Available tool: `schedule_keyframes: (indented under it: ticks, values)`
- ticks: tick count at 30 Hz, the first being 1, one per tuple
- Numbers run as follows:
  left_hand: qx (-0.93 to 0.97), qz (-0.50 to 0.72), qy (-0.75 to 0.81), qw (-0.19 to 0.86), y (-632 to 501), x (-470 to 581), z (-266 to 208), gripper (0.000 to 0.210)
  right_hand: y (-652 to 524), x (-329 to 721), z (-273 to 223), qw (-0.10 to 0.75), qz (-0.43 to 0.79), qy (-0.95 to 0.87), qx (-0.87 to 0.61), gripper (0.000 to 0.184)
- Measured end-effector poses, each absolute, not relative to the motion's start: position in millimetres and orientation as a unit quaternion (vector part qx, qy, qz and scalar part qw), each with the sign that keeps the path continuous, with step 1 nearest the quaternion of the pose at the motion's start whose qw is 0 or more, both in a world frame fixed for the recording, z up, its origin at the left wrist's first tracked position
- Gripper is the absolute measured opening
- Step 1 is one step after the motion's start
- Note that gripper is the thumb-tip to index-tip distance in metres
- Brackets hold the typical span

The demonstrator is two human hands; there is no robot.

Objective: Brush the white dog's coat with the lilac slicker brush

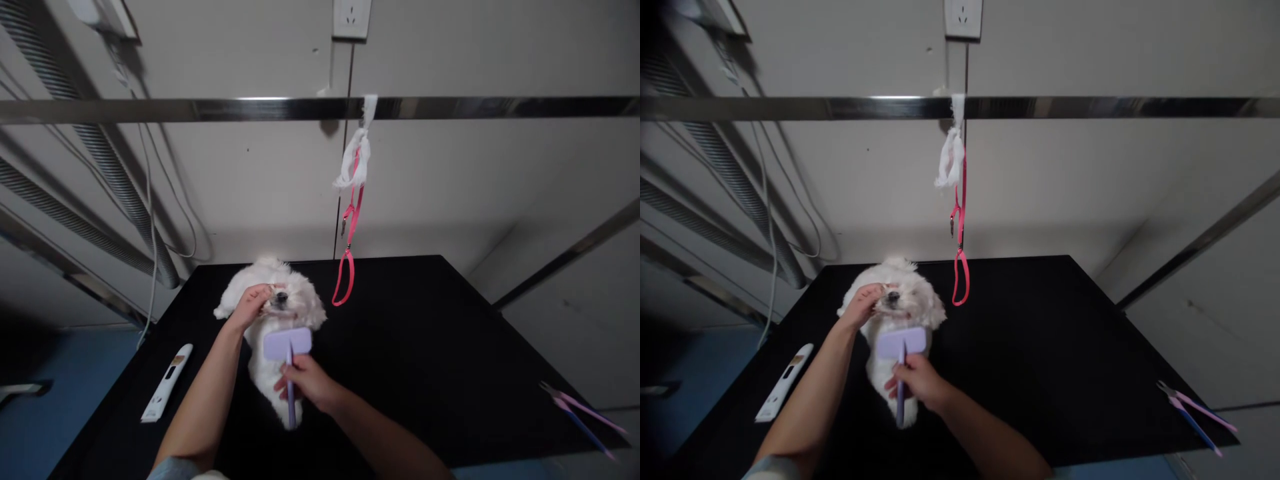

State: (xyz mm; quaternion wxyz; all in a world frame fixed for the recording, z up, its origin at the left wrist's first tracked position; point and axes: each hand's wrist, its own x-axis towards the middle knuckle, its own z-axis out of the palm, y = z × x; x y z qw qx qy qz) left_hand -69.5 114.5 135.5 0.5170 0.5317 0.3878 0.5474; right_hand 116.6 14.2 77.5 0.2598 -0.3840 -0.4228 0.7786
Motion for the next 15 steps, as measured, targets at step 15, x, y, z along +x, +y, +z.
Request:
schedule_keyframes:
  ticks: [15]
  values:
    - [0.51, 0.604, 0.393, 0.47, 131.6, -67.2, 138.9, 0.033, 28.4, 116.9, 78.1, 0.321, 0.752, -0.455, -0.352, 0.049]
